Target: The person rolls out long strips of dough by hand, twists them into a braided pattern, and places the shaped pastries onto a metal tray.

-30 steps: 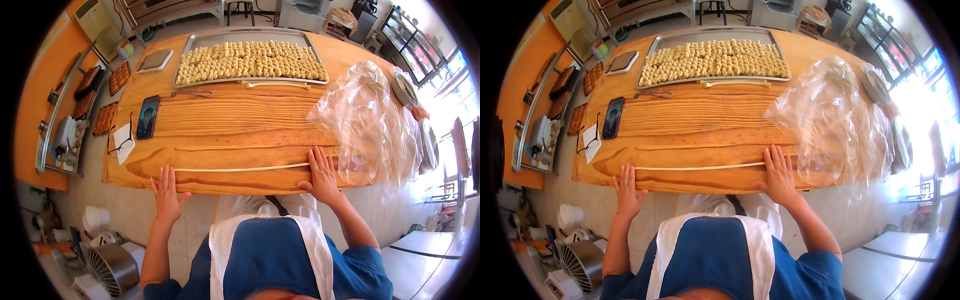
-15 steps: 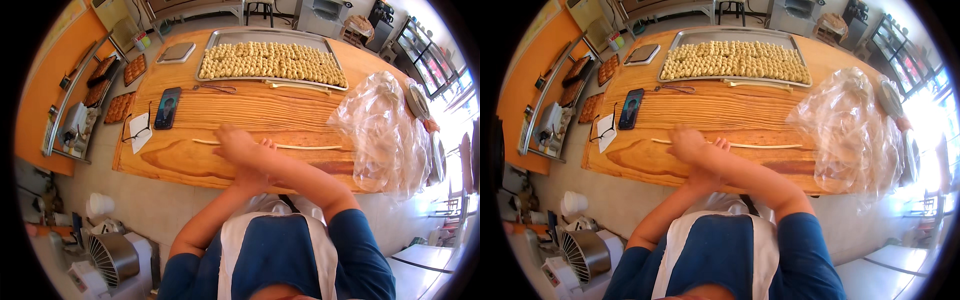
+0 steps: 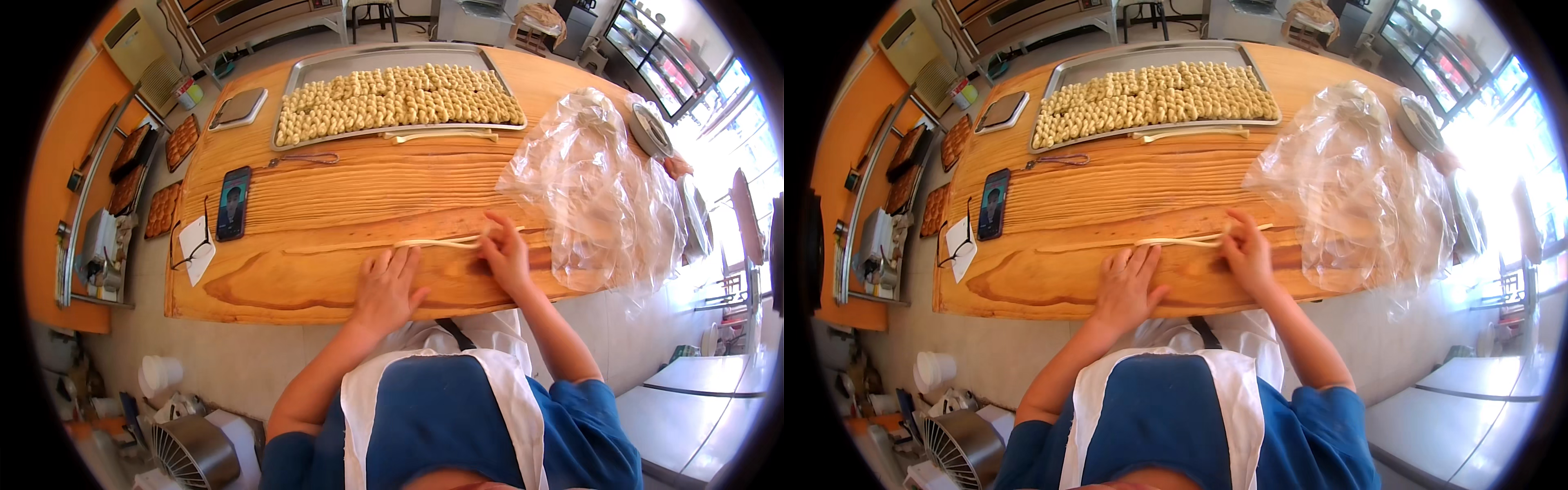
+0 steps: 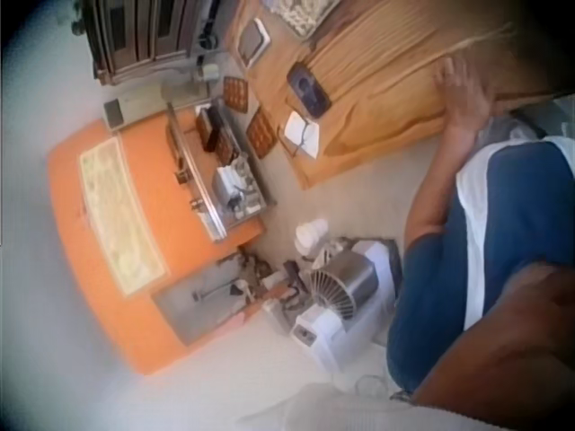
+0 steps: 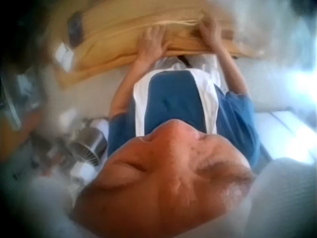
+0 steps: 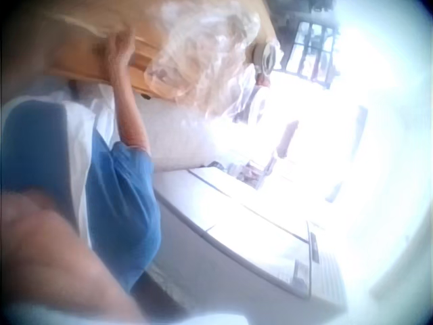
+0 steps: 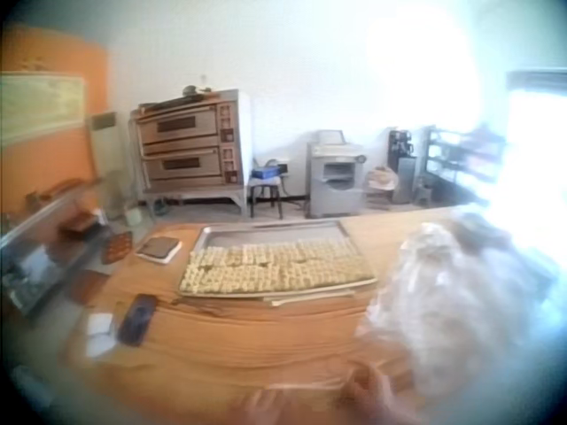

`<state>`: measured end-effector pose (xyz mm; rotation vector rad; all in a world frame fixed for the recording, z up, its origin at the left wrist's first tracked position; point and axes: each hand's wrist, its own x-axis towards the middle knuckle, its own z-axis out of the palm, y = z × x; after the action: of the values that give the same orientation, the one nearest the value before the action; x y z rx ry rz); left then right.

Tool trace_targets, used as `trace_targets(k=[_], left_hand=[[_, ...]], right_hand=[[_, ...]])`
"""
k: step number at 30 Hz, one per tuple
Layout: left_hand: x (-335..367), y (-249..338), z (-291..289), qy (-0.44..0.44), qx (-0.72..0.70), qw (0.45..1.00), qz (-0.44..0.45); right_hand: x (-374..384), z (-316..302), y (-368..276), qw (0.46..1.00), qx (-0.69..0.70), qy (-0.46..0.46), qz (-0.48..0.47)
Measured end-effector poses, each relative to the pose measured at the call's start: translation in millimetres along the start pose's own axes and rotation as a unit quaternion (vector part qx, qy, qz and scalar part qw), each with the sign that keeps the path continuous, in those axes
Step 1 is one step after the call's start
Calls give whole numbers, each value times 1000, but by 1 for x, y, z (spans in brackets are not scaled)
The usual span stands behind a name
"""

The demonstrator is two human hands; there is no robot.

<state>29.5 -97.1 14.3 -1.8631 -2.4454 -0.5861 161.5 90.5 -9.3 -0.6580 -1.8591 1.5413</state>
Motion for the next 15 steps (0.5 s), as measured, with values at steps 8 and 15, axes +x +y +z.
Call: trace_targets(k=[8,15], left_hand=[[10,-3,2,29,-6,998,62],[26,-10,7,96,-48,992,70]], right_hand=[[-23,-58,-11,920,-371,67,-106],[-13,-59,-15,914,-390,62,-98]])
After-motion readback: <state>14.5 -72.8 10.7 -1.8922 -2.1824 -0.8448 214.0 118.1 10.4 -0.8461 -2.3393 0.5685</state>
